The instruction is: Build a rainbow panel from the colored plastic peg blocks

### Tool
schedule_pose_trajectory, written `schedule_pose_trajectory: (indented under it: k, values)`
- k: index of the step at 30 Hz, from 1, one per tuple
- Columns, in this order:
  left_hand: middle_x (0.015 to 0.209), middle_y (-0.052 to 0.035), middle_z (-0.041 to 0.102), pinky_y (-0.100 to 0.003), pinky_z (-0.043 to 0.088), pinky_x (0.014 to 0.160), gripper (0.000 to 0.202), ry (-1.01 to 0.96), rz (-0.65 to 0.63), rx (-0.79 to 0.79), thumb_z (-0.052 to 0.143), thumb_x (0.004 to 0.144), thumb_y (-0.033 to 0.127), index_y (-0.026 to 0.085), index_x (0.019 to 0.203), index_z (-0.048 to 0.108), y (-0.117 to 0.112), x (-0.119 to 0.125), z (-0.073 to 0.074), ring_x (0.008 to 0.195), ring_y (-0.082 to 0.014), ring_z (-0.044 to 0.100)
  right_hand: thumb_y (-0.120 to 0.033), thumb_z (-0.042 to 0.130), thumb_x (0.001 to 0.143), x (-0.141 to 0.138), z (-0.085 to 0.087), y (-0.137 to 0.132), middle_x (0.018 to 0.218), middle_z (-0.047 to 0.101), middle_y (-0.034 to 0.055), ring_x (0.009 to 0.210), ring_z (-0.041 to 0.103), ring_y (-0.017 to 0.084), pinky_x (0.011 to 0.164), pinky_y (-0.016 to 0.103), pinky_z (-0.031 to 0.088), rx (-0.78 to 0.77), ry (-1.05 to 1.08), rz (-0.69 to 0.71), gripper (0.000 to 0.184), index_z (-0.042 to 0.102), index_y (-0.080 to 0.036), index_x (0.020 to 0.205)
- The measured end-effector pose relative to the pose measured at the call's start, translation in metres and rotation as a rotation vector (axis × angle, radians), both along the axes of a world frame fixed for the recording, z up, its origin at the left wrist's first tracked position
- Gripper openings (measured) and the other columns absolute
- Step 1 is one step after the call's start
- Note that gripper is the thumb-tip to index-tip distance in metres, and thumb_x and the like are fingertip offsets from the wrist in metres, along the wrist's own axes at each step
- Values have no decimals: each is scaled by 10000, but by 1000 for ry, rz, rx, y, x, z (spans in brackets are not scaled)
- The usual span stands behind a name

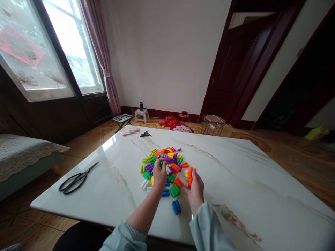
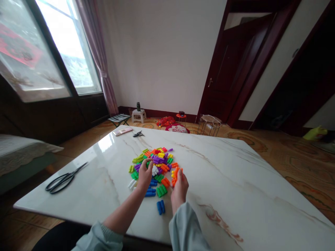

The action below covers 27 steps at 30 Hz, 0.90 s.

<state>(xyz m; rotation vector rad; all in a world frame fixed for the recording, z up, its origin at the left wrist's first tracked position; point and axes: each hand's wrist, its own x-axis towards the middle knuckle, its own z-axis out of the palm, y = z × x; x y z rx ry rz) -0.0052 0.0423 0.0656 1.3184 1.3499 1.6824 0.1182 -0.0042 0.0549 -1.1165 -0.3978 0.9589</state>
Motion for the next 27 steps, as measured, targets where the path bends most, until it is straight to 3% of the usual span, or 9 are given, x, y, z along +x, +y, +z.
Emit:
schedule_pose_trajectory:
  k: [3,5,7,10,14,17,19,23,27]
  values:
    - [973,-78,646,-415,451,926,186,436,-82,81,486,828,172,190,923,644,30,-17,-13,991,-233,579,-599,729,590,21,-7,41,446,456,-77,406,405,75,404,220,334,-128,-44,68,461,539,-182,641]
    - [1054,-93,635,-447,429,977,251,654,-172,114,497,816,152,195,1004,657,38,-23,-17,1061,-251,558,-600,736,564,26,-9,55,471,518,-50,443,472,102,442,241,384,-159,-91,141,471,567,-169,653]
    - [1165,-97,605,-467,390,1036,300,798,-242,168,523,826,184,209,1101,639,33,-26,-16,1145,-261,523,-616,722,572,27,-8,58,585,626,1,549,572,144,519,266,447,-122,-141,234,502,624,-151,732]
    - [1297,-99,540,-481,341,1087,336,898,-284,225,509,878,261,227,1203,590,7,-33,-16,1262,-267,446,-631,673,641,28,-4,48,885,718,74,824,654,208,705,318,504,-43,-259,325,552,680,-154,920]
    - [1472,-106,388,-485,287,1127,444,991,-377,236,453,929,339,247,1363,459,-53,-63,-22,1386,-268,308,-608,597,754,41,-7,6,1220,638,110,1157,560,263,983,420,426,-4,-606,294,562,655,-190,1127]
    - [1556,-94,244,-525,201,1152,604,1162,-539,232,471,910,446,279,1467,311,-100,-104,-30,1428,-301,218,-552,518,846,62,-20,-49,1382,517,119,1302,438,259,1106,443,305,30,-1075,365,541,593,-197,1249]
    - [1581,-94,153,-541,174,1152,759,1285,-591,197,509,855,564,284,1501,225,-123,-134,-36,1444,-329,150,-523,457,892,80,-31,-89,1461,429,101,1355,369,264,1139,484,234,-30,-1347,426,530,533,-226,1324]
    - [1584,-145,60,-525,187,1147,980,1441,-446,94,560,769,649,200,1524,126,-139,-183,-52,1448,-351,95,-565,434,888,117,-49,-146,1534,293,102,1415,245,304,1141,566,152,-208,-1713,509,646,403,-219,1432]
    - [1555,-204,142,-497,225,1136,993,1520,-313,-62,573,753,639,120,1509,192,-128,-204,-64,1435,-365,136,-580,449,871,154,-53,-162,1541,277,79,1420,239,294,1133,526,199,-254,-1900,576,666,379,-259,1450]
